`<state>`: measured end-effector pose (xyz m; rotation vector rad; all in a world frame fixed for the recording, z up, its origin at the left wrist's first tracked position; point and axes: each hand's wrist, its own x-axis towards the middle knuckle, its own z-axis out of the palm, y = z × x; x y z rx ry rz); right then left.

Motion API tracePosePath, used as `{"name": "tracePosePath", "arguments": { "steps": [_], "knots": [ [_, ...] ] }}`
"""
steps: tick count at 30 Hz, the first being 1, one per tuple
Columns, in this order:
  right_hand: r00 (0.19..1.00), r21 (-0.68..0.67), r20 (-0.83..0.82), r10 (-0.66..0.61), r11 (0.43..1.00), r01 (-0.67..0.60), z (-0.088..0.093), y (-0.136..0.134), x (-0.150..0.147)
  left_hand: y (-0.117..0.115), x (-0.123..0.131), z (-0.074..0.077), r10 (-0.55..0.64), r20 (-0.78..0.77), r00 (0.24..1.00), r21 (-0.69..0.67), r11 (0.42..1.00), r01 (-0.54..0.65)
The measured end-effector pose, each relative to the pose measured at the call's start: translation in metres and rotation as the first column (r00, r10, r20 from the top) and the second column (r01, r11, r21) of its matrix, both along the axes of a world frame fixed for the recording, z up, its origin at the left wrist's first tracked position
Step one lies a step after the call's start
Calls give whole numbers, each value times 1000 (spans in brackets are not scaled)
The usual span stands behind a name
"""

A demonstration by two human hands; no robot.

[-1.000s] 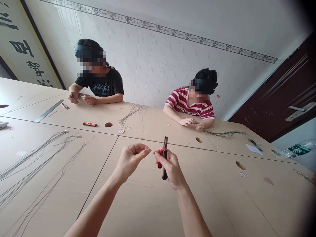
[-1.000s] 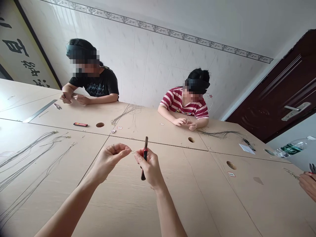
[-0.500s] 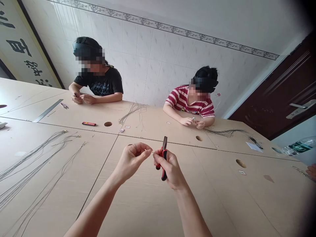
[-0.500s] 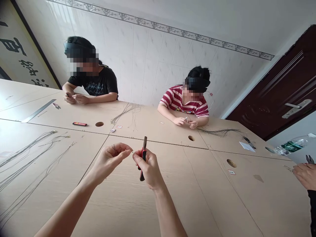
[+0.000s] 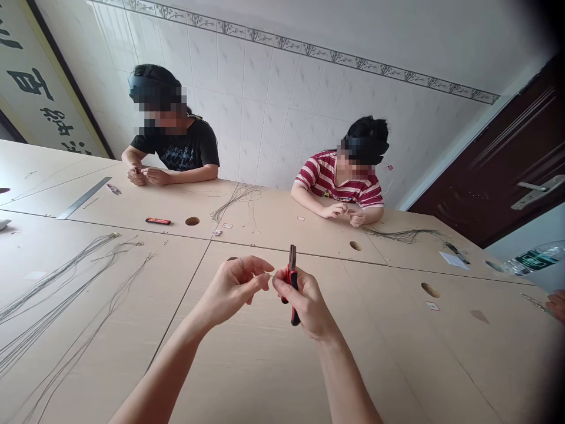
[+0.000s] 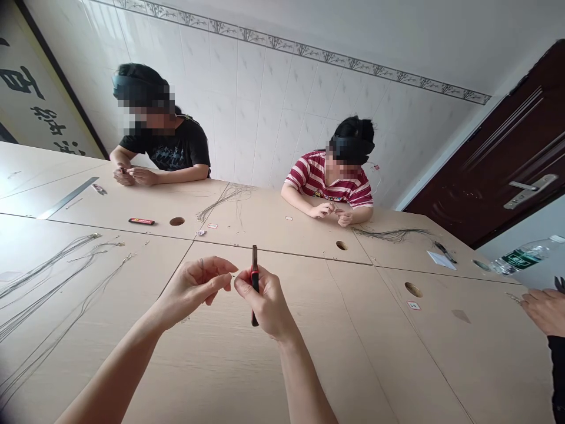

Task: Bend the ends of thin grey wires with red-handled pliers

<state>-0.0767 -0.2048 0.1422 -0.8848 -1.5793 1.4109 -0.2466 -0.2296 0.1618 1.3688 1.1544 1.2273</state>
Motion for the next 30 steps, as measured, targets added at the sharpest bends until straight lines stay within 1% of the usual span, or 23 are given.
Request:
{"name": "tracePosePath", "arguments": {
  "steps": [6,10,16,22,30],
  "knots": [
    [999,9,36,7,1000,-8,2,-1,1,1,-1,-2,-5,-69,998,-6,1000,5],
    [999,22,26,31,999,-32,5,-1,1,1,-1,-4,-19,-117,993,-11,1000,18],
    [999,28,34,35,999,-36,5,-2,0,2,-3,-7,-43,-129,991,-22,999,40],
    [994,64,110,-12,998,5,6,-5,1,1,0,-3,-46,-186,982,-25,999,43],
    [979,203,181,-99,977,61,5,-6,0,0,3,-2,-24,-237,971,-41,999,15]
  ]
}}
